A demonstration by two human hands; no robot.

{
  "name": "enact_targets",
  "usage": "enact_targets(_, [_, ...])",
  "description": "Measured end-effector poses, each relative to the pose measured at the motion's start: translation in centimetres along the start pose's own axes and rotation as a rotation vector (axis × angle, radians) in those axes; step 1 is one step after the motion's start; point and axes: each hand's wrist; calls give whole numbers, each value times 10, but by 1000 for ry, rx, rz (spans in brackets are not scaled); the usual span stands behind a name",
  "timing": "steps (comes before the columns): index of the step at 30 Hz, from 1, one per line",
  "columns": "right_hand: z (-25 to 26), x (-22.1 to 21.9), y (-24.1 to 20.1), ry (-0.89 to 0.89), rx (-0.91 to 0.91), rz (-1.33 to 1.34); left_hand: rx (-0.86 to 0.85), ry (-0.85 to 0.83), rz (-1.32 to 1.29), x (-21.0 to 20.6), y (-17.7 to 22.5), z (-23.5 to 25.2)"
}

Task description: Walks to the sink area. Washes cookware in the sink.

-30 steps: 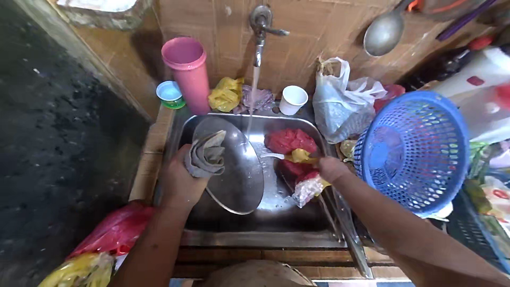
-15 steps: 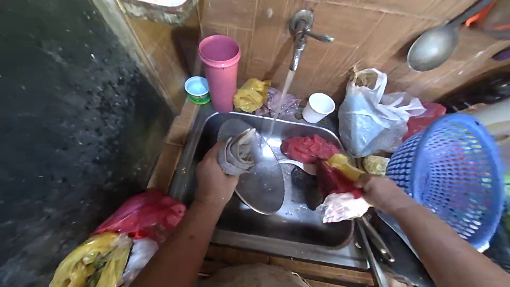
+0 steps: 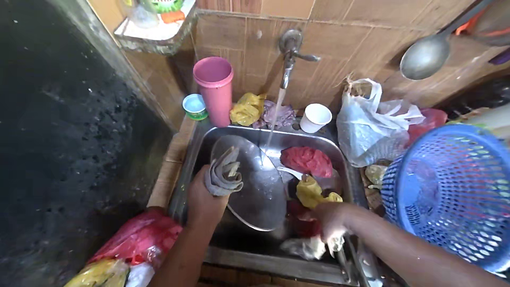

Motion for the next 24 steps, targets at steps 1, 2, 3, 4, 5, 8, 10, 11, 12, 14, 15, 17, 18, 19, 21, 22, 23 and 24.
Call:
enact_targets(1, [-3, 16, 2, 75, 73, 91, 9, 3, -23, -1, -3, -1])
enact_targets(2, [1, 29, 8, 168, 145, 192, 7, 11, -39, -2, -5, -2])
enact_targets(3, [14, 39, 13, 261, 200, 269, -2, 20, -41, -3, -7, -3])
enact_targets(4, [31, 48, 17, 351, 222, 345, -16, 28, -40, -3, -9, -5])
enact_targets(5, [51, 58, 19, 392, 185, 378, -36, 34, -25, -4, -11, -7])
enact_targets(8, [141, 53, 36, 517, 10, 275, -48, 32, 15, -4, -16, -11])
enact_targets(10, [177, 32, 45, 532, -53, 226, -57, 42, 41, -5, -17, -13])
enact_targets(11, [181, 23, 46, 507, -106, 205, -57, 43, 44, -5, -17, -13])
enact_targets(12, [179, 18, 46, 462, -182, 188, -56, 44, 46, -5, -17, -14])
enact_targets(14, [177, 7, 52, 424, -293, 154, -72, 60, 42, -6, -18, -13])
enact_targets(15, [176, 4, 58, 418, -313, 129, -80, 71, 34, -7, -19, -12])
enact_targets(17, [167, 2, 65, 419, -313, 100, -81, 74, 41, -7, -20, -11])
enact_targets(18, [157, 5, 66, 431, -312, 119, -68, 68, 42, -6, -19, -11])
enact_targets(19, [145, 10, 65, 449, -309, 156, -53, 62, 36, -6, -19, -11])
enact_targets(21, [118, 20, 63, 513, -299, 249, -39, 70, 11, -8, -22, -12])
enact_targets(22, [103, 21, 62, 568, -268, 302, -34, 77, 2, -10, -26, -15])
enact_targets(23, [88, 21, 59, 638, -220, 348, -31, 81, -8, -14, -30, -17])
enact_targets(24, [74, 20, 56, 713, -163, 383, -13, 68, -29, -16, -33, -20])
Point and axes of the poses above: each hand's wrist, its own z-axis towards the middle knuckle, its own x-axis out of the back of the hand, y = z × x, and after that the axes turned 2 degrees about x, right-handed
